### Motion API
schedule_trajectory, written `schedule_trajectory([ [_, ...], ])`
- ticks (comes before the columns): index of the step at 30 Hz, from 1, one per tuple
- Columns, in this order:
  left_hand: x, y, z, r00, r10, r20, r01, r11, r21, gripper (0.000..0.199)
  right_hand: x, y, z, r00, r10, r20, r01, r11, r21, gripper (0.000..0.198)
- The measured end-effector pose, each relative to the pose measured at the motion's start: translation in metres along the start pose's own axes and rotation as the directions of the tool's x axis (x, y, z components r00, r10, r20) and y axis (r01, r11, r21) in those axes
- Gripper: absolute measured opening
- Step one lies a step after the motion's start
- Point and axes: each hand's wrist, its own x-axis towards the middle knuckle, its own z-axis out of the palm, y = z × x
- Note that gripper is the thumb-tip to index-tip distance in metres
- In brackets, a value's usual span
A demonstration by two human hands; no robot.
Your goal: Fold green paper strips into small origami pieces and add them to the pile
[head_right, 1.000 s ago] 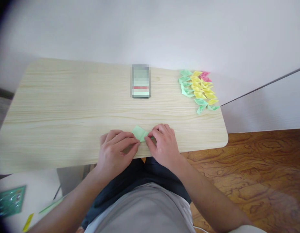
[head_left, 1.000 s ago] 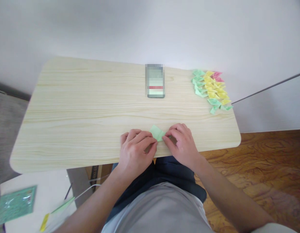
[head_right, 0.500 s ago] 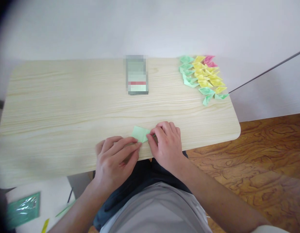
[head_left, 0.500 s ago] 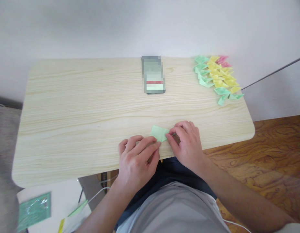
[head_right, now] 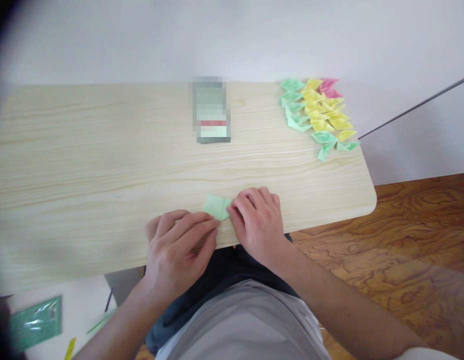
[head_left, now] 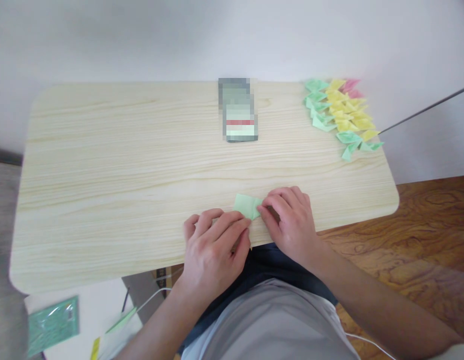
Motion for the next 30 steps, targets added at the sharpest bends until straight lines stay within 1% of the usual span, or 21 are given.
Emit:
schedule_trajectory([
  [5,0.009,0.0,-0.001,1.0,0.001,0.007,-0.001,1.0,0.008,0.015,0.001,0.001,0.0,1.0,-0.014,0.007,0.014,1.0,-0.018,0.015],
  [9,0.019,0.0,0.002,0.999,-0.034,0.034,0.034,0.999,-0.015,0.006,0.002,0.002,-0.001,1.0,-0.021,0.017,0.021,1.0,-0.022,0.016],
  [14,0.025,0.001,0.007,0.996,-0.092,0.003,0.092,0.995,-0.031,0.012,0.003,0.001,0.0,1.0,-0.017,0.01,0.017,0.999,-0.032,0.017],
  [22,0.025,0.004,0.009,0.992,-0.125,-0.018,0.125,0.992,-0.014,0.011,0.003,-0.001,0.001,1.0,0.008,0.0,-0.008,0.999,-0.041,0.017],
  [25,0.026,0.005,0.01,0.99,-0.14,-0.008,0.14,0.99,0.004,0.011,0.004,-0.002,0.001,1.0,0.016,0.002,-0.016,0.999,-0.036,0.016],
  [29,0.027,0.005,0.009,0.989,-0.146,0.012,0.146,0.989,0.012,0.003,0.004,-0.001,0.001,0.999,0.033,-0.003,-0.033,0.999,-0.005,0.015],
  [30,0.027,0.005,0.009,0.99,-0.142,0.013,0.142,0.99,0.012,0.005,0.005,-0.001,0.001,0.999,0.039,-0.005,-0.039,0.999,0.008,0.015],
])
